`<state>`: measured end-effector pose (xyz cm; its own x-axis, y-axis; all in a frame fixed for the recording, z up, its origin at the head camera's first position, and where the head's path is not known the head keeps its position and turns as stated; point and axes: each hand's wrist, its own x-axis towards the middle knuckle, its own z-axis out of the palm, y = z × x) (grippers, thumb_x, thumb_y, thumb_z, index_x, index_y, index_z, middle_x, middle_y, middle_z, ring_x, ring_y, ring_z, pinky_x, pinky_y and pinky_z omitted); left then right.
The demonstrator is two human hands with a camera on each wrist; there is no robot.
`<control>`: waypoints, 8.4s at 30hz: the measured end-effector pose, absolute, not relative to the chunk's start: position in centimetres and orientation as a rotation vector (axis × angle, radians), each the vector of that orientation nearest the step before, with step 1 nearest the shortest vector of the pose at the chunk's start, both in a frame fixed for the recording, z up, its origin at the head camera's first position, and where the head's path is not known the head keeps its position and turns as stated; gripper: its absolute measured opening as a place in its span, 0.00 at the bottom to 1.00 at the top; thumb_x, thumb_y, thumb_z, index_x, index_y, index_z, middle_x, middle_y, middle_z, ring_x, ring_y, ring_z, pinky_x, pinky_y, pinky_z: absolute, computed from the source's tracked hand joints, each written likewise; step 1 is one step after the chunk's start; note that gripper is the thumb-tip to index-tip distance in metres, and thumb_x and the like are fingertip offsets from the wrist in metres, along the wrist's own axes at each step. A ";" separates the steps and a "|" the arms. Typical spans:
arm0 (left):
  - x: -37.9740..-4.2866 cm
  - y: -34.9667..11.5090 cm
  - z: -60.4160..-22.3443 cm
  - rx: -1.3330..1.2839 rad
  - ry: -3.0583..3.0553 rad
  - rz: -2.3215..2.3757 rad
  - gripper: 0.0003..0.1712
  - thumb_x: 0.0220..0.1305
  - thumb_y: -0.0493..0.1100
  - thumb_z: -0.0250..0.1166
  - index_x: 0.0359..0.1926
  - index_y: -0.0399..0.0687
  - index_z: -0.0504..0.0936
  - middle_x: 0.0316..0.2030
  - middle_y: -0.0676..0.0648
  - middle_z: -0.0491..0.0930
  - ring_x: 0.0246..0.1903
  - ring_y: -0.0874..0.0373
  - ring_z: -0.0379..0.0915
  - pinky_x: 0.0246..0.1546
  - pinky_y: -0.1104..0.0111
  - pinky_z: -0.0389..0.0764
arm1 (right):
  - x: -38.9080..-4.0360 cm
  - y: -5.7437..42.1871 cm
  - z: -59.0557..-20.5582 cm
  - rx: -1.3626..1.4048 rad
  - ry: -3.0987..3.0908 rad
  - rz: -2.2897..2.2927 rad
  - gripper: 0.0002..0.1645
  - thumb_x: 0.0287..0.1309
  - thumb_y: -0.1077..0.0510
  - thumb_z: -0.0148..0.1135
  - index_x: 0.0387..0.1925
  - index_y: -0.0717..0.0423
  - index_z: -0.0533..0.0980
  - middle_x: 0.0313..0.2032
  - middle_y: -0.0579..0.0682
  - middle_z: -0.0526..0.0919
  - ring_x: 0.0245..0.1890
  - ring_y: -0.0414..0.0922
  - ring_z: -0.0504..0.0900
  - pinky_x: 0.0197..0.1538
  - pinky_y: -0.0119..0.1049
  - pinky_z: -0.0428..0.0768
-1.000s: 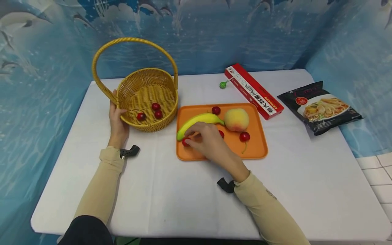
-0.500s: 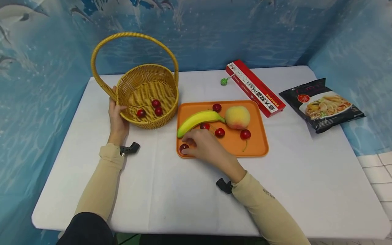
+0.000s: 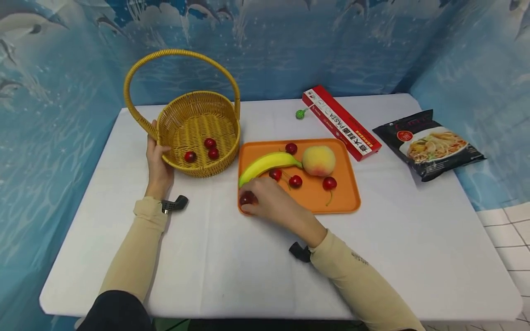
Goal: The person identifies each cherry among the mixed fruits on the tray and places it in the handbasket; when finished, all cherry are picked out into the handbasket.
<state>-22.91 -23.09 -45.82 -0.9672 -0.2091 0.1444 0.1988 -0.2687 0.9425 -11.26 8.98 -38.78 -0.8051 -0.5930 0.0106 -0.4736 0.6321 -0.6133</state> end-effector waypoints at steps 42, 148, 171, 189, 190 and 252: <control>-22.7 -23.1 -45.8 0.017 -1.741 -2.312 0.50 0.62 0.32 0.48 0.83 0.70 0.56 0.81 0.57 0.56 0.81 0.54 0.52 0.81 0.61 0.54 | -16.3 9.7 -34.8 -0.620 2.833 -1.222 0.20 0.65 0.57 0.73 0.57 0.57 0.84 0.54 0.55 0.88 0.55 0.50 0.86 0.58 0.49 0.86; -22.7 -23.1 -45.6 -0.003 -1.693 -2.343 0.50 0.61 0.31 0.47 0.82 0.72 0.58 0.80 0.57 0.57 0.81 0.55 0.53 0.80 0.62 0.55 | -9.4 18.3 -35.6 -0.487 3.009 -0.988 0.24 0.56 0.60 0.79 0.55 0.61 0.84 0.48 0.57 0.89 0.46 0.55 0.87 0.51 0.55 0.88; -22.9 -23.3 -45.7 0.004 -1.705 -2.337 0.49 0.62 0.31 0.47 0.82 0.71 0.59 0.80 0.56 0.59 0.79 0.53 0.56 0.80 0.60 0.56 | -16.6 6.7 -33.8 -0.803 2.864 -1.205 0.20 0.62 0.59 0.75 0.55 0.59 0.85 0.47 0.52 0.89 0.47 0.46 0.85 0.54 0.43 0.87; -22.9 -23.2 -45.8 0.003 -1.714 -2.337 0.50 0.61 0.31 0.48 0.82 0.70 0.58 0.81 0.57 0.57 0.80 0.55 0.52 0.81 0.62 0.53 | -17.6 5.6 -34.1 -0.751 2.839 -1.286 0.24 0.63 0.58 0.74 0.59 0.61 0.82 0.54 0.56 0.87 0.50 0.51 0.86 0.57 0.46 0.86; -22.9 -23.2 -45.8 0.000 -1.712 -2.339 0.49 0.61 0.31 0.48 0.82 0.70 0.59 0.81 0.57 0.57 0.80 0.55 0.52 0.81 0.62 0.54 | -17.4 6.0 -34.1 -0.742 2.853 -1.277 0.23 0.64 0.58 0.74 0.59 0.60 0.82 0.54 0.56 0.87 0.51 0.51 0.86 0.58 0.46 0.85; -23.1 -23.3 -45.9 -0.008 -1.707 -2.326 0.49 0.62 0.31 0.47 0.82 0.69 0.58 0.80 0.57 0.57 0.80 0.56 0.53 0.80 0.63 0.56 | -8.6 17.0 -40.6 -0.422 3.012 -0.969 0.22 0.58 0.60 0.78 0.54 0.61 0.85 0.48 0.57 0.89 0.46 0.55 0.87 0.51 0.54 0.87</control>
